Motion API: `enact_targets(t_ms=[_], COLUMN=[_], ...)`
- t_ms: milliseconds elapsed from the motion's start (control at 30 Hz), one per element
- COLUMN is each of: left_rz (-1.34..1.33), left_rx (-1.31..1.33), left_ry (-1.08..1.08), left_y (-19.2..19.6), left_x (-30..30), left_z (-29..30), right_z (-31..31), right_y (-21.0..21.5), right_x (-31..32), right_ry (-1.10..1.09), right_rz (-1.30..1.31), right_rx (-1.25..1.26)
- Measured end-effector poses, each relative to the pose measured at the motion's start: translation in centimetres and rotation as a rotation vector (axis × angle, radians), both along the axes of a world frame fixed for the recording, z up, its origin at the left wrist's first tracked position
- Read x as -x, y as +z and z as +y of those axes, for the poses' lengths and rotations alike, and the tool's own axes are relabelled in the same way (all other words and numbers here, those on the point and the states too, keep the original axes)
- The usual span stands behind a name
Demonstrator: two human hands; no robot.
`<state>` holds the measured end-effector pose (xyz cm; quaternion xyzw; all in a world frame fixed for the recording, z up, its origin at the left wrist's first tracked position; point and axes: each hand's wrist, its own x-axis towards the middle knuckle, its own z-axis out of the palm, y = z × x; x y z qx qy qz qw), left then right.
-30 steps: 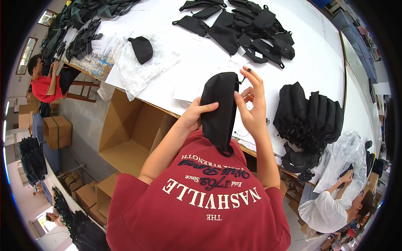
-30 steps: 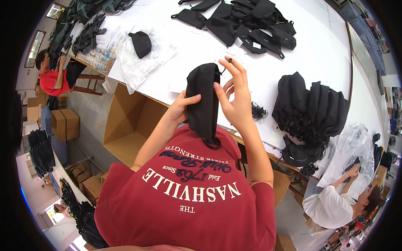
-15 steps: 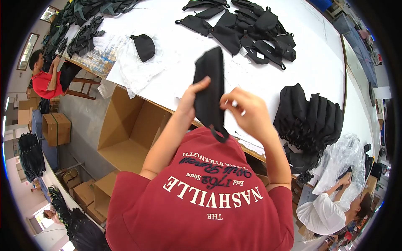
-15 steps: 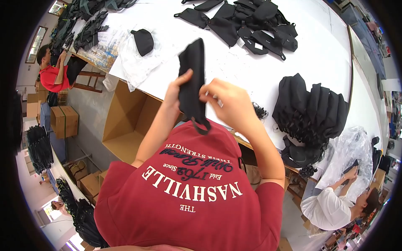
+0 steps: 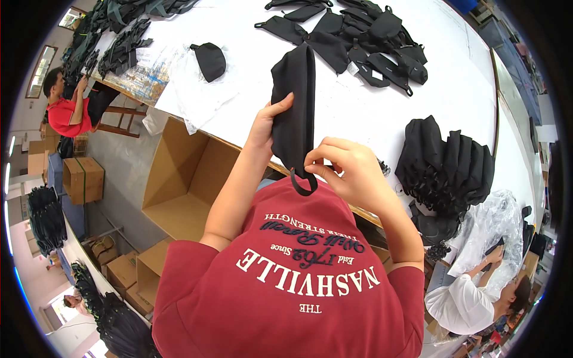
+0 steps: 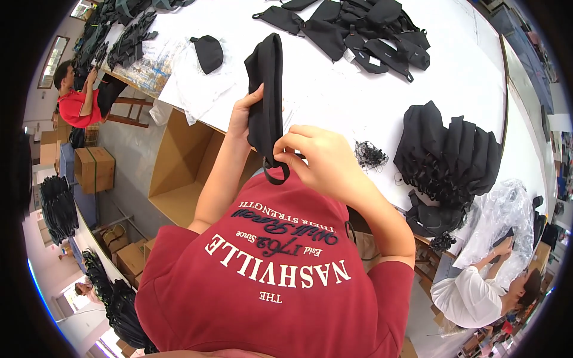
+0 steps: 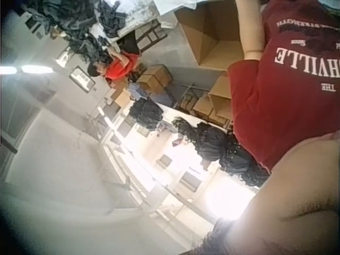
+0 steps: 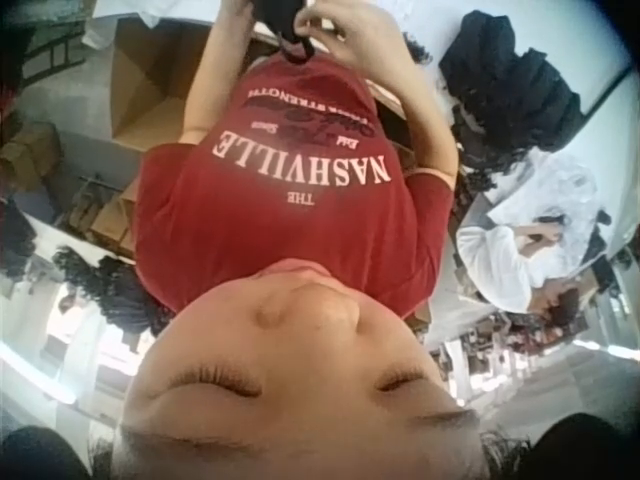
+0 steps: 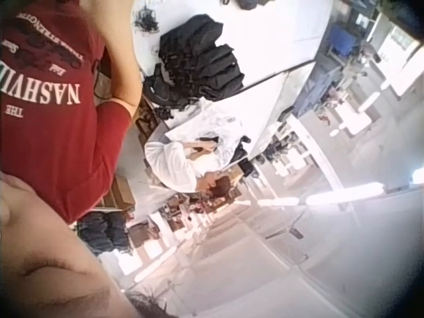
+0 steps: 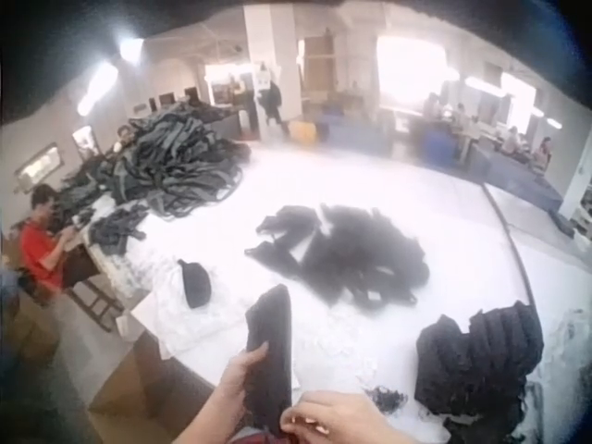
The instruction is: The recorder is assembling and packing small black fabric pouches, attaching small plastic clips or labels.
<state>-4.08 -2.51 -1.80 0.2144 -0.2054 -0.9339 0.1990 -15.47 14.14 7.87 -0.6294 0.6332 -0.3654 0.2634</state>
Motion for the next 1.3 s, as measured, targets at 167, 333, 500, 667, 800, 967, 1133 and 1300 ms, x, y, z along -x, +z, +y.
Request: enact_targets(t_ms=[167, 333, 500, 667, 800, 967, 1133, 1300], left_rz=[0.043, -0.160, -0.031, -0.233, -0.089, 0.037, -0.387, -1.153], left_rx=[-0.042, 0.006, -0.038, 0.898, 0.977, 1.204, 1.237, 1.662], left_ry=[-0.001, 0.121, -0.060, 0.089, -0.266, -0.487, -0.404, 0.023], left_y=[-0.5, 2.4, 3.0, 0.4, 1.8, 1.1, -2.0, -12.1], left_x=[0.0, 0.2, -1.0, -1.3, -1.3, 1.1, 1.5, -3.2], left_z=[-0.7, 0.8, 3.1, 1.7, 1.1, 2.4, 2.3, -2.6], right_z=[-0.3, -0.2, 0.1, 2.3, 4.4, 7.9, 11.0, 11.7], right_y=[0.5, 0.2, -2.7, -2.0, -2.9, -4.0, -4.9, -10.6], right_x=[0.1, -0.4, 1.6, 3.5, 4.7, 7.7, 12.0, 18.7], right_ry=[0.009, -0.205, -0.257, -0.252, -0.237, -0.274, -0.751, -0.985], right_rz=[0.034, 0.436, 0.469, -0.249, -0.628, -0.390, 0.098, 0.536], right_rx=[-0.016, 0.221, 0.081, 0.061, 0.037, 0.056, 0.306, 0.189])
